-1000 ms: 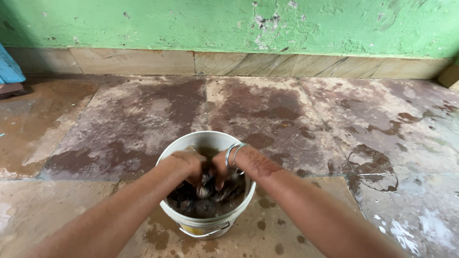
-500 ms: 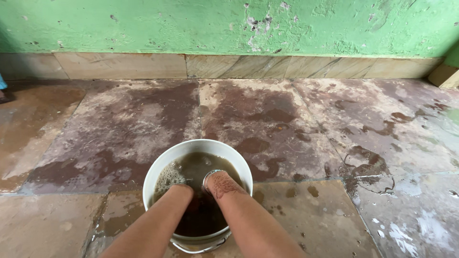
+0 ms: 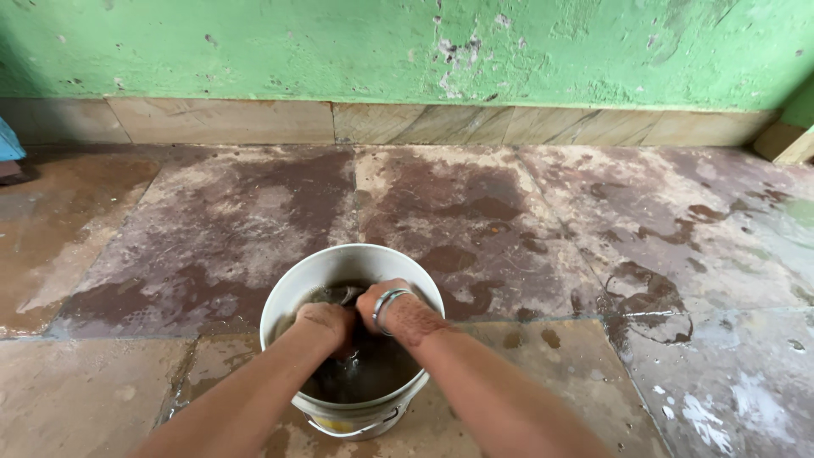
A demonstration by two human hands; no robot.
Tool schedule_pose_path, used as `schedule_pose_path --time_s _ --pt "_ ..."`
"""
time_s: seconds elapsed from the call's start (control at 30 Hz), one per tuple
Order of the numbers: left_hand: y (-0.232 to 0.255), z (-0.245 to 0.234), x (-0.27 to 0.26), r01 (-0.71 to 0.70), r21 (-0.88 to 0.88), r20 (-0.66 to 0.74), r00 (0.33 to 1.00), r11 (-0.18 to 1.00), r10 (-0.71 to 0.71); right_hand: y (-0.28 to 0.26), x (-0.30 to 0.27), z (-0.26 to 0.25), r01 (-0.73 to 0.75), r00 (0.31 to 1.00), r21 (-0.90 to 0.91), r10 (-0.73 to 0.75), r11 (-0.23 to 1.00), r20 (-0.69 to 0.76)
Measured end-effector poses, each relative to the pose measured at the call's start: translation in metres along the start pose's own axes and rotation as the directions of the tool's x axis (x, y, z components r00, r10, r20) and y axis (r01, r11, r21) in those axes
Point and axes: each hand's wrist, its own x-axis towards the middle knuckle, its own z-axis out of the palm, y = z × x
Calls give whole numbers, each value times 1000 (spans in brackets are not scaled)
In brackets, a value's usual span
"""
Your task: The person wipes a section of the floor with a cloth by hand, then wrings and washes the cloth in a bucket of water.
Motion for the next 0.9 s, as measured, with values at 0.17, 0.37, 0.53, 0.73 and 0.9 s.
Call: schedule_pose_path --time_s 0.17,0.37,0.53,0.73,0.9 --pt "8 -50 -47 78 76 103 991 994 -85 15 -30 -20 111 994 63 -113 992 14" --pt "19 -42 -40 23 124 280 958 992 -57 13 23 -8 143 979 82 -153 986 132" --pt "23 0 -7 -19 29 300 954 999 9 -5 73 12 155 984 79 -161 985 74" --pt "21 18 14 -9 -27 259 966 1000 15 -11 96 33 161 986 96 -165 982 38" --pt "12 12 21 10 -61 206 979 998 3 4 104 32 165 986 106 -168 981 15"
